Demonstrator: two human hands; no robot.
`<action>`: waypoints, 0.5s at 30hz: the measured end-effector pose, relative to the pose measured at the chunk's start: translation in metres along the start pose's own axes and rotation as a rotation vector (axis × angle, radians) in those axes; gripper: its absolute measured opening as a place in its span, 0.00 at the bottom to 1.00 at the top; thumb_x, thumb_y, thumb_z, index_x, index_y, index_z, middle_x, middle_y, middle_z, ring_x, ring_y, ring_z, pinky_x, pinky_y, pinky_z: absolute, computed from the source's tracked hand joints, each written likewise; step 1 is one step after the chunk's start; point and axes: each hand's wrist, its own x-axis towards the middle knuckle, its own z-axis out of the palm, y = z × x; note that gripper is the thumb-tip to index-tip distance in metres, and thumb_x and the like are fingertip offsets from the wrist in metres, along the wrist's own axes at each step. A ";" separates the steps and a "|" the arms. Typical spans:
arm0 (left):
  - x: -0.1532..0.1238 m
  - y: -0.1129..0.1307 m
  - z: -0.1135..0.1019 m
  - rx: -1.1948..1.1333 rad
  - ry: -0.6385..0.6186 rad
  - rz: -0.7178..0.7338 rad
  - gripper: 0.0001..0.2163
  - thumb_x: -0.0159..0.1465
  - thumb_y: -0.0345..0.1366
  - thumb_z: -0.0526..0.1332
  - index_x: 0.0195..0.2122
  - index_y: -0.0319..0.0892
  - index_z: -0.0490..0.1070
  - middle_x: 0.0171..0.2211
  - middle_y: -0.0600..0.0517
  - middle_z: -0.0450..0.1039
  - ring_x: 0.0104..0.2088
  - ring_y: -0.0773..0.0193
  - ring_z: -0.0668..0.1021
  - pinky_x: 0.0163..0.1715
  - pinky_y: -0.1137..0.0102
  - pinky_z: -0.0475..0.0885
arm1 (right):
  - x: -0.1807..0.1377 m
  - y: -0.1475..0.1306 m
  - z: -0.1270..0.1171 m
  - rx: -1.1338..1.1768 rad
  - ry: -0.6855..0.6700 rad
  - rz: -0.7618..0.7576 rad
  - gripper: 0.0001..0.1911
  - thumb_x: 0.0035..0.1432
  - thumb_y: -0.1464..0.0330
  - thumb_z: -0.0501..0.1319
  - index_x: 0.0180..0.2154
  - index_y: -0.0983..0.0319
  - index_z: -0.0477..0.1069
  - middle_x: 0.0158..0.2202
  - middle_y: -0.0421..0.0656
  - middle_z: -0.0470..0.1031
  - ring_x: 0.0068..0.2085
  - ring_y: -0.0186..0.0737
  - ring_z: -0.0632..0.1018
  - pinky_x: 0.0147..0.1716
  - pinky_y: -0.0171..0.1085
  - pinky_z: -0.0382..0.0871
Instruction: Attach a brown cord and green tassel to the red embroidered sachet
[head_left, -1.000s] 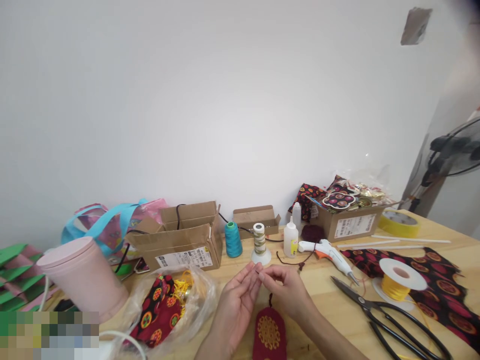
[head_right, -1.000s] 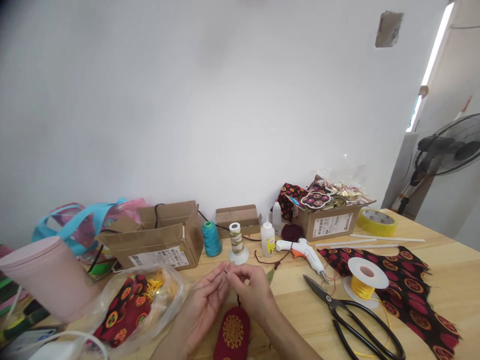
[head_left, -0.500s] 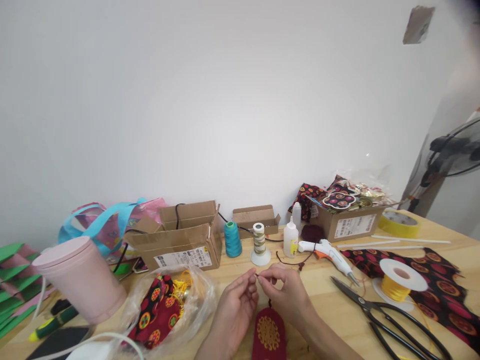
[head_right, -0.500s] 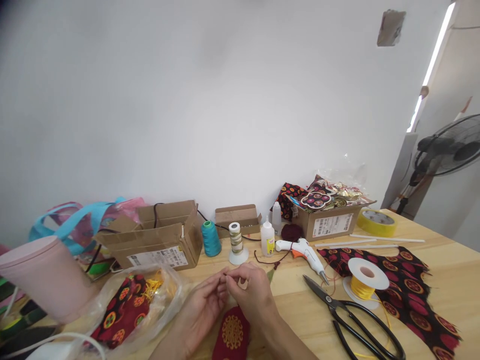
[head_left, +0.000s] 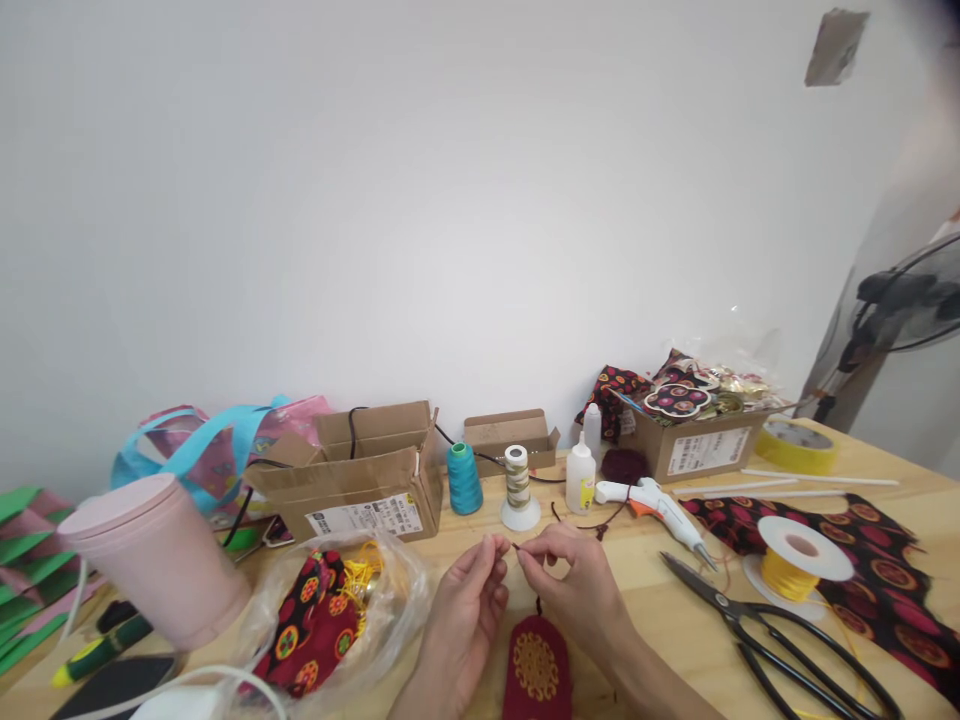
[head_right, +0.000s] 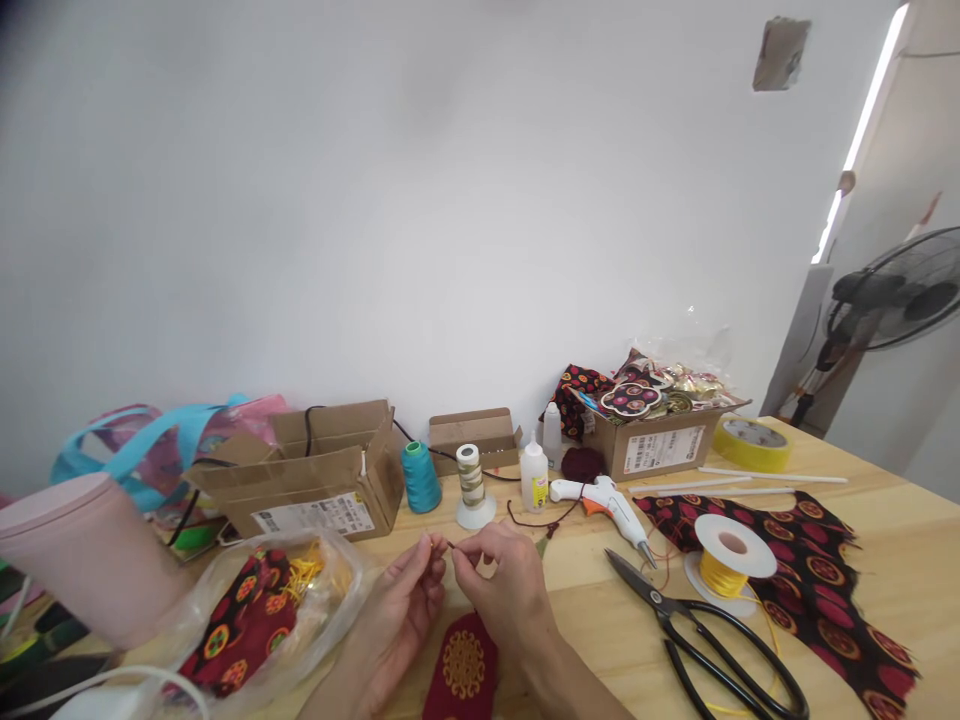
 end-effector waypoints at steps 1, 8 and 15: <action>-0.001 -0.001 0.000 -0.026 -0.022 -0.020 0.05 0.50 0.31 0.62 0.27 0.35 0.71 0.23 0.52 0.71 0.20 0.75 0.70 0.17 0.82 0.64 | -0.001 -0.001 0.000 -0.007 -0.004 0.003 0.08 0.47 0.71 0.56 0.20 0.61 0.71 0.17 0.39 0.67 0.23 0.35 0.65 0.25 0.33 0.56; -0.006 -0.006 0.002 -0.076 -0.134 -0.104 0.06 0.52 0.33 0.60 0.29 0.37 0.70 0.26 0.51 0.72 0.29 0.65 0.75 0.29 0.70 0.69 | -0.004 -0.006 0.002 -0.106 0.011 0.000 0.08 0.43 0.73 0.56 0.16 0.62 0.64 0.17 0.38 0.65 0.23 0.33 0.65 0.24 0.32 0.55; -0.007 -0.010 0.003 -0.111 -0.120 -0.182 0.07 0.52 0.35 0.60 0.33 0.40 0.68 0.29 0.50 0.72 0.31 0.64 0.74 0.32 0.69 0.68 | -0.005 -0.006 0.005 -0.170 0.037 -0.018 0.09 0.42 0.73 0.56 0.15 0.62 0.60 0.16 0.37 0.63 0.22 0.32 0.63 0.25 0.32 0.53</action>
